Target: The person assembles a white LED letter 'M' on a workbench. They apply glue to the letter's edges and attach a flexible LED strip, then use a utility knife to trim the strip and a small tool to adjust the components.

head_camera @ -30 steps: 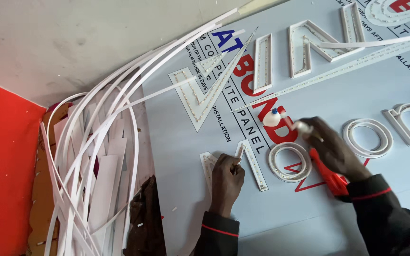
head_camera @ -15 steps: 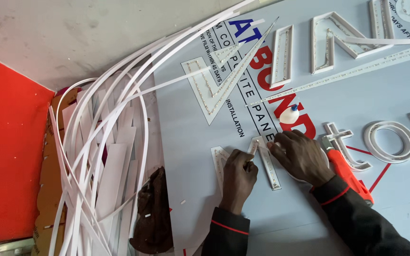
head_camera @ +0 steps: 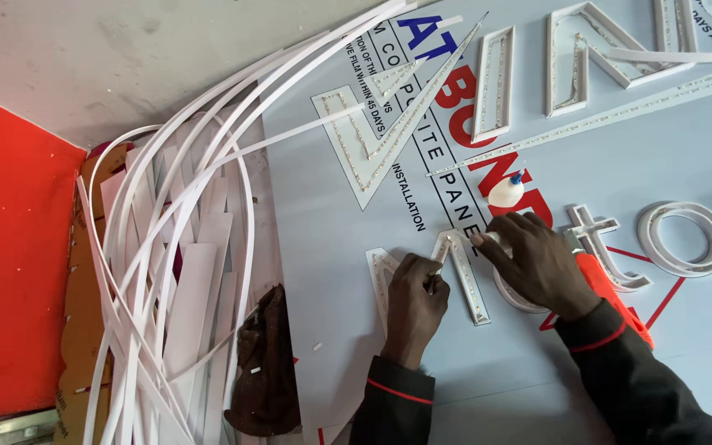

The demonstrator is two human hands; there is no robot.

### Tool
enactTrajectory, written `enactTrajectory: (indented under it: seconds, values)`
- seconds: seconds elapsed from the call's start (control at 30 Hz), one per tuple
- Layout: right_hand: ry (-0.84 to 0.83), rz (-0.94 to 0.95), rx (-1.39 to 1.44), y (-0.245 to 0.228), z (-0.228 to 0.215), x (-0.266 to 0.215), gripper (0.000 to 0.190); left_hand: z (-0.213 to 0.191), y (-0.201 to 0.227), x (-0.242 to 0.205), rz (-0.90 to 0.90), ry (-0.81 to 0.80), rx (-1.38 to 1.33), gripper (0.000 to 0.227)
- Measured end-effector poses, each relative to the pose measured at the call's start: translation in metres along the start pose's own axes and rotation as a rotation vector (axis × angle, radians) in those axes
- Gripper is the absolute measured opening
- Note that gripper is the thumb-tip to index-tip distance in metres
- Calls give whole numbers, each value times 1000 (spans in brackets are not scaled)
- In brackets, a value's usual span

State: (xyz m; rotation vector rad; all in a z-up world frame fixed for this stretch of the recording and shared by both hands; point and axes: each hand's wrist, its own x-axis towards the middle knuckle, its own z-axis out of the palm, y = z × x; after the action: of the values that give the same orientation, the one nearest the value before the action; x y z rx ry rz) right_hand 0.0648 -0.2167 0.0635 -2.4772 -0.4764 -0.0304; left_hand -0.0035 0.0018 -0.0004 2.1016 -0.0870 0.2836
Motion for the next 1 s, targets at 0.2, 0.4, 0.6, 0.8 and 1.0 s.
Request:
enactTrajectory:
  seconds: [0.2,0.4,0.6,0.8,1.0]
  values:
    - [-187,-225,170,13,-16,-33,48,1,5,-1,-139,-32,-36,26]
    - [69,-107,321,5,23,-1,13,4,-8,-1,-21,-9,-40,21]
    - [-185,-243,202,14,36,38,22,1,-3,0,-8,-1,-16,21]
    - [-456,-483,53,31,35,76,34,4,-10,1,0,3,-21,20]
    - [-533,-574,72,49,44,91,33,3,-7,-1,-9,2,-33,22]
